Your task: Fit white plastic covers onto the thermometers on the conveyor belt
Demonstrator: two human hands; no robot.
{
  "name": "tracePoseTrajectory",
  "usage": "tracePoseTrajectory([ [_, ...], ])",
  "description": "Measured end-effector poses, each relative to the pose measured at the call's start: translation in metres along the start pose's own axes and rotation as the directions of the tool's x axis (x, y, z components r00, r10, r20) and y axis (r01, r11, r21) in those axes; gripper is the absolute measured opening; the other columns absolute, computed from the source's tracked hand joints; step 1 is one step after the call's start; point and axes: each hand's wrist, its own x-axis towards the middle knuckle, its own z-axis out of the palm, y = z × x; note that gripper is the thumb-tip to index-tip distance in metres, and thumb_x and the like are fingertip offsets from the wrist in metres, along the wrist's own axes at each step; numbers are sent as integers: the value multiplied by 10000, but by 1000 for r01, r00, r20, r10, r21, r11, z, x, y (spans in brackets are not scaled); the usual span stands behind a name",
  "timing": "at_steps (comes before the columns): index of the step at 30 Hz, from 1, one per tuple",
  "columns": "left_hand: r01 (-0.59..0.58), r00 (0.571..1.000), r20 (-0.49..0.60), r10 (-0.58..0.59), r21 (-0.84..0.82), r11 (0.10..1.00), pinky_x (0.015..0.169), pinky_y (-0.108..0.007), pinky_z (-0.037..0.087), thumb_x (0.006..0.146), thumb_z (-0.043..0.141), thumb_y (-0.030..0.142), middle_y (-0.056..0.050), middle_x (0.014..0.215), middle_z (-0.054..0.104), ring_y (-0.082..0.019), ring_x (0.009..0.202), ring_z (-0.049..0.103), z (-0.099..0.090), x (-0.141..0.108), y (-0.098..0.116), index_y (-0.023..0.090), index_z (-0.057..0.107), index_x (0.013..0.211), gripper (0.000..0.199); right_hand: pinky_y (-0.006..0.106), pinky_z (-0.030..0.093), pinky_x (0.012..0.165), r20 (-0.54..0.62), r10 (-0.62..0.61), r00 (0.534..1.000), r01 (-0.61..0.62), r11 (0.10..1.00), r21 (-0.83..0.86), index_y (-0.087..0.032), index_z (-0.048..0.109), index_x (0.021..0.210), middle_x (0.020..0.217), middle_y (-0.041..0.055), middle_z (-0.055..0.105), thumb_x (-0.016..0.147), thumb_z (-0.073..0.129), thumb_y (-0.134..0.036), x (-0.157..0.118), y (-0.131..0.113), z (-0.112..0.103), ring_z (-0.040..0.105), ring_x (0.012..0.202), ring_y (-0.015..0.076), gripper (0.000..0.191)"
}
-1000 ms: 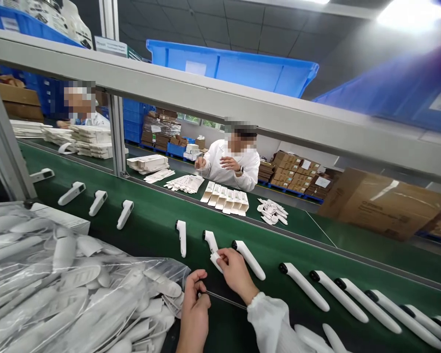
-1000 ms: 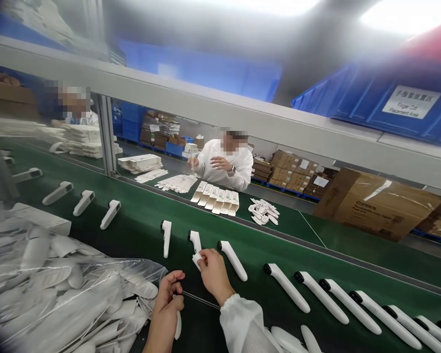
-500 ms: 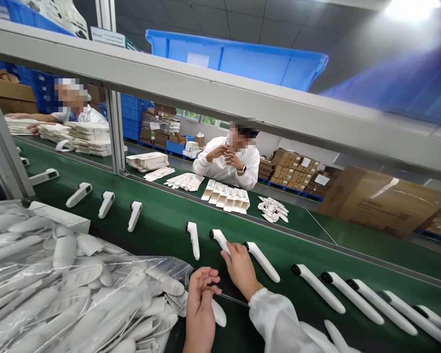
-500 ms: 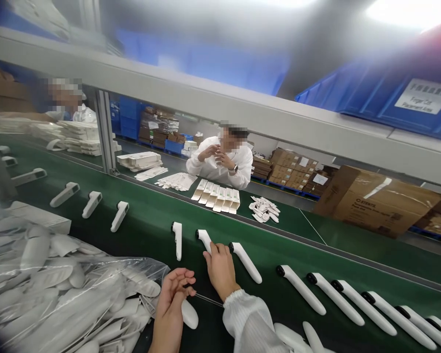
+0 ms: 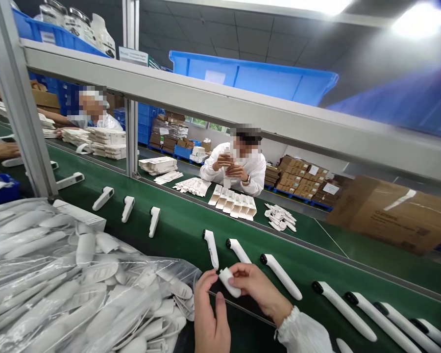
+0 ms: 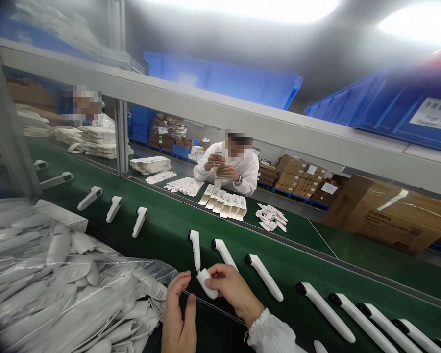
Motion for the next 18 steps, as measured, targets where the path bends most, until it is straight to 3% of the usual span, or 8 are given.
tracePoseTrajectory([
  [4, -8, 998, 69, 8, -6, 1000, 917, -408, 491, 954, 438, 274, -102, 1165, 607, -260, 1086, 586, 6, -8, 16, 247, 616, 1078, 219, 256, 459, 632, -154, -167, 974, 135, 971, -198, -163, 694, 892, 796, 28, 662, 716, 660, -266, 39, 9, 5, 616, 736, 196, 206],
  [7, 38, 995, 95, -31, -72, 997, 832, -377, 492, 941, 434, 279, -100, 1040, 636, -253, 954, 609, 12, -17, 22, 244, 648, 980, 221, 310, 480, 827, -192, -348, 918, 184, 801, -569, -183, 705, 1013, 949, 51, 696, 777, 582, -152, 56, 17, 17, 645, 899, 231, 269],
  [11, 56, 990, 131, -44, -93, 994, 747, -352, 470, 886, 428, 210, -95, 942, 643, -245, 854, 599, 18, -34, 18, 235, 649, 945, 230, 350, 486, 862, -202, -403, 892, 23, 488, -873, -163, 530, 1378, 1114, 129, 672, 860, 525, -103, 60, 25, 24, 652, 998, 280, 522],
  [13, 48, 982, 184, -34, -76, 996, 727, -338, 457, 839, 433, 154, -91, 914, 639, -235, 831, 594, 20, -42, 16, 224, 635, 932, 233, 344, 495, 827, -200, -402, 893, -39, 374, -926, -109, 480, 1418, 1087, 167, 673, 898, 494, -102, 59, 29, 23, 662, 973, 293, 520],
  [18, 109, 927, 358, -115, 36, 993, 701, -323, 430, 729, 443, 53, -75, 895, 620, -223, 801, 579, 26, -51, 30, 216, 599, 896, 281, 342, 489, 793, -203, -381, 902, -122, 227, -966, -56, 523, 1370, 1014, 183, 678, 963, 459, -114, 64, 29, 14, 662, 911, 296, 416],
])
